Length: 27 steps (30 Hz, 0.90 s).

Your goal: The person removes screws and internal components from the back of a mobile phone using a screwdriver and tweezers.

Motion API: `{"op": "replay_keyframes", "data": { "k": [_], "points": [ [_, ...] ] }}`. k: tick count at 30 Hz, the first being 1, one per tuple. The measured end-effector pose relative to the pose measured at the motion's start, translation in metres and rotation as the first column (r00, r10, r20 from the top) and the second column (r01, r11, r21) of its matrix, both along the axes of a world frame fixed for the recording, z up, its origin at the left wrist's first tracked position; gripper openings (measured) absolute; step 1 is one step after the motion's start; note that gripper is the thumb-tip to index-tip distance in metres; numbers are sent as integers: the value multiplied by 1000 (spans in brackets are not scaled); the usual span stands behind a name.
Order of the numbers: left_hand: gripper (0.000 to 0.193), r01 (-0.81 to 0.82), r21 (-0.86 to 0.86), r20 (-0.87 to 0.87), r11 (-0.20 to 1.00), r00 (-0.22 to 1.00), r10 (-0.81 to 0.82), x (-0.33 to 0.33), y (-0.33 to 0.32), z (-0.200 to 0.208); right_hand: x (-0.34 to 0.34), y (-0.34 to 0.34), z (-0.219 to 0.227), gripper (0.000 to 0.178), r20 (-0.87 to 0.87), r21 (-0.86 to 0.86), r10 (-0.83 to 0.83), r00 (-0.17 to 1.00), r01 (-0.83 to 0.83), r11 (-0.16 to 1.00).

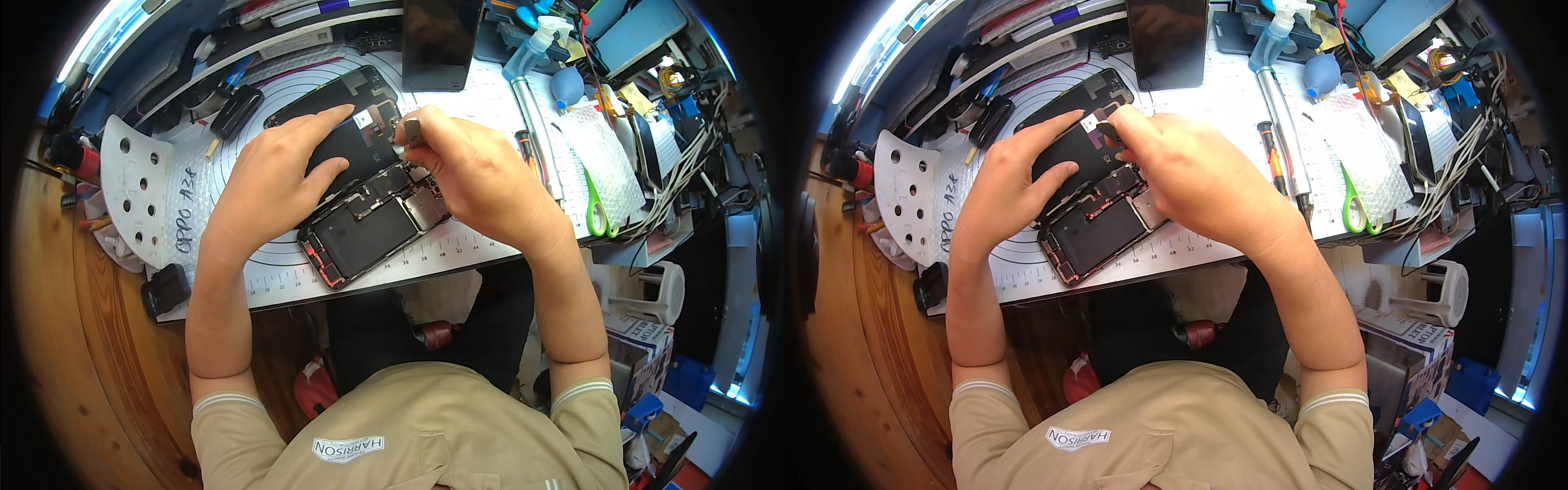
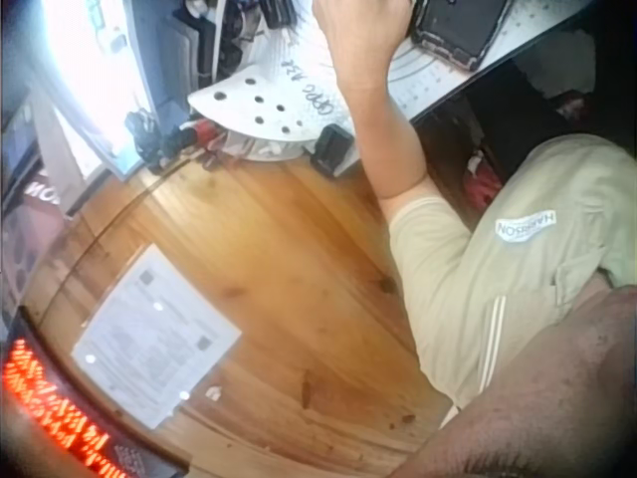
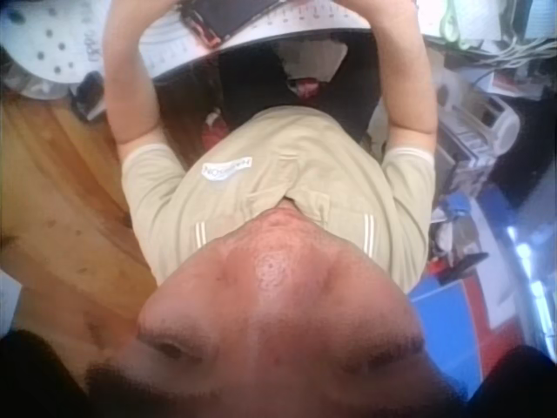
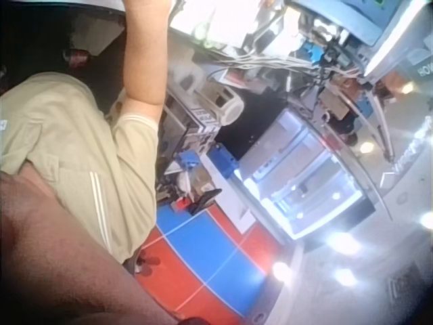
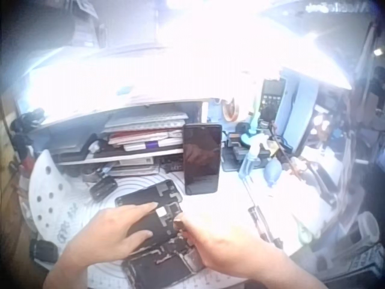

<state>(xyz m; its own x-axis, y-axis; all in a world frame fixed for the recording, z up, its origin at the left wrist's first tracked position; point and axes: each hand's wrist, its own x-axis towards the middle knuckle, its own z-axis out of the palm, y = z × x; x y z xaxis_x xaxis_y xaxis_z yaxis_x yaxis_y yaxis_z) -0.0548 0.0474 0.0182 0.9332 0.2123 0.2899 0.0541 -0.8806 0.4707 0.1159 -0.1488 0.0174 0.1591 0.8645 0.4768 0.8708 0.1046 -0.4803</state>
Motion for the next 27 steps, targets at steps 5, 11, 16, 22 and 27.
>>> {"op": "replay_keyframes", "data": {
  "k": [5,11,16,22,27],
  "points": [
    [54,1,-15,-9,1000,1000,-1,0,-1,1,0,2,-1,16,33,21,21,999,-22,1000],
    [54,-2,-15,-16,1000,1000,2,0,0,0,1,1,-2,15,-70,-35,6,997,-8,999],
    [55,-6,-23,-21,1000,1000,5,1,-1,2,4,0,-4,18,-258,-35,42,965,-52,998],
    [54,-8,-17,-26,1000,1000,8,0,-1,2,2,-1,-1,17,-164,-22,27,986,-31,999],
    [54,-3,-26,-21,1000,1000,2,0,-1,2,0,0,1,16,-88,-20,2,996,-4,1000]
  ]
}}
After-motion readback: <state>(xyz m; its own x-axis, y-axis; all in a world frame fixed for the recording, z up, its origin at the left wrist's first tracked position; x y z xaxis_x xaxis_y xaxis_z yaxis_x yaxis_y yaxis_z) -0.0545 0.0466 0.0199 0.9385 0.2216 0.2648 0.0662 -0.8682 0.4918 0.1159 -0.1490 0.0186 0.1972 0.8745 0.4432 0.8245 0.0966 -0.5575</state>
